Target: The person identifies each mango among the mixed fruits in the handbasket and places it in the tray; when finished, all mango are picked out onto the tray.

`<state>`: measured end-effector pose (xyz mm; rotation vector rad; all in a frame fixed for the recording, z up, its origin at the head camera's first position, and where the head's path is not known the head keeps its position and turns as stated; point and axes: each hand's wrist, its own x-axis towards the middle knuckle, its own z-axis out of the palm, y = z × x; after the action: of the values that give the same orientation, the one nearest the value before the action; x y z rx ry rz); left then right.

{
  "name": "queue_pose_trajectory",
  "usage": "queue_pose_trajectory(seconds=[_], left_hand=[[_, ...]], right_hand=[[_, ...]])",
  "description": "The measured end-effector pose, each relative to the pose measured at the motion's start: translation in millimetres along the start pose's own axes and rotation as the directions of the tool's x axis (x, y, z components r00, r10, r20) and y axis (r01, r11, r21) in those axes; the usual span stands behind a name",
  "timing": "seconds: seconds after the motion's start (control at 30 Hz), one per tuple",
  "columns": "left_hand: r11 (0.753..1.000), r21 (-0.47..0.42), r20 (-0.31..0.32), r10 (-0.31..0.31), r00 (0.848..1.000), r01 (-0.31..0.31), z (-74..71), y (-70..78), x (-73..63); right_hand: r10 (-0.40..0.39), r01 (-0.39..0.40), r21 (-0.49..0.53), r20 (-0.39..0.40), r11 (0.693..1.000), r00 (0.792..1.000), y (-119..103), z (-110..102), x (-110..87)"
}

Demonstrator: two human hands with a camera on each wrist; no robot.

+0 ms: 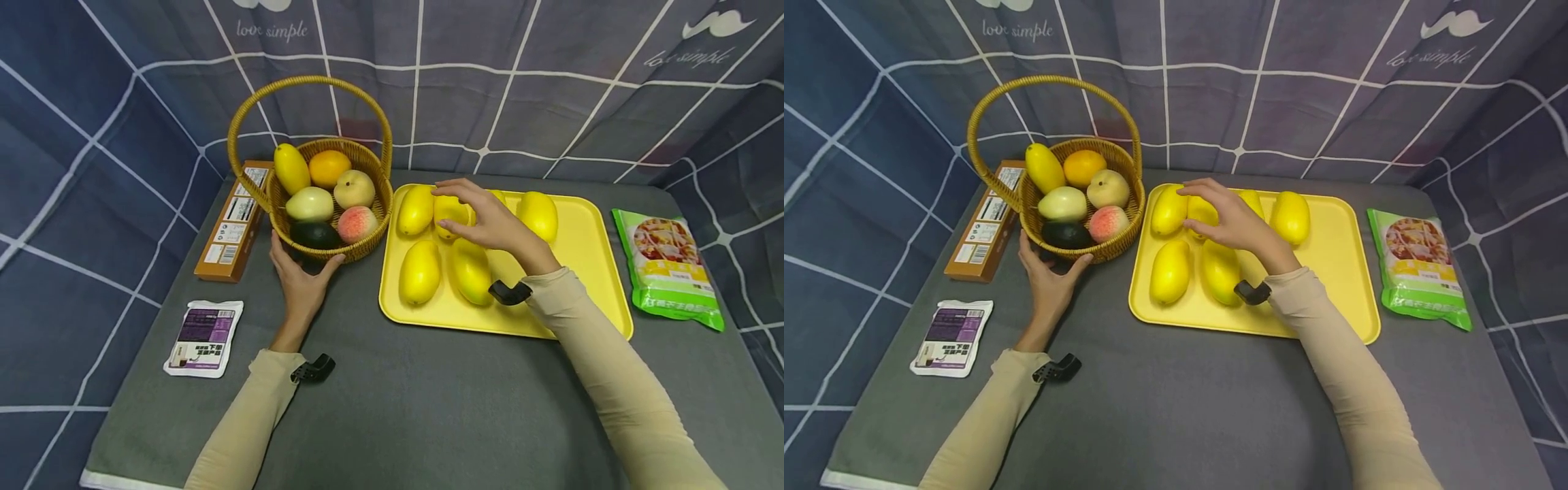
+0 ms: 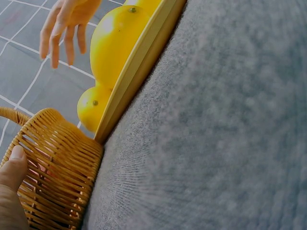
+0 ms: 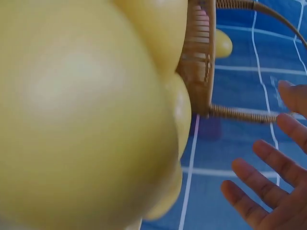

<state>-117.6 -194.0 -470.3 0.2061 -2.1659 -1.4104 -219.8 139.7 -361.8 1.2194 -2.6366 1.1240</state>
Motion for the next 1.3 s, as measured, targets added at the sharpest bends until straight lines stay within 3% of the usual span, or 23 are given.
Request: queue_pose_trajectory(seconds=[0.3,0.5,0.77,1.13,1.3], left_hand=[[1.0,0.01,-0.012,0.0,1.0,0.0,-4.2,-4.6,1.4],[1.0,0.016,-0.004,0.001,1.0,-0.001,-5.3,-4.9,0.9],[1.0,0.014,-0.002,0.021,1.0,-0.021,-5.6,-2.4,4.2],[0.998,0.035,-0.002,0.046,0.999,-0.046,-2.7,-1.4,5.5],[0.998,0.04,0.009,0.039,0.999,-0.04,-1.6,-2.3,3.6]], right_hand=[[-0.052,0.049,0.059,0.061,0.997,0.997,-17,38,45.9],[-0.066,0.06,0.047,0.121,0.997,0.99,-29,57,76.0],[-0.118,0.113,0.044,0.133,0.993,0.984,-41,76,110.6],[-0.083,0.071,0.069,0.187,0.995,0.979,-43,88,140.8],[-0.049,0.046,0.017,0.223,0.999,0.974,-44,93,157.1]])
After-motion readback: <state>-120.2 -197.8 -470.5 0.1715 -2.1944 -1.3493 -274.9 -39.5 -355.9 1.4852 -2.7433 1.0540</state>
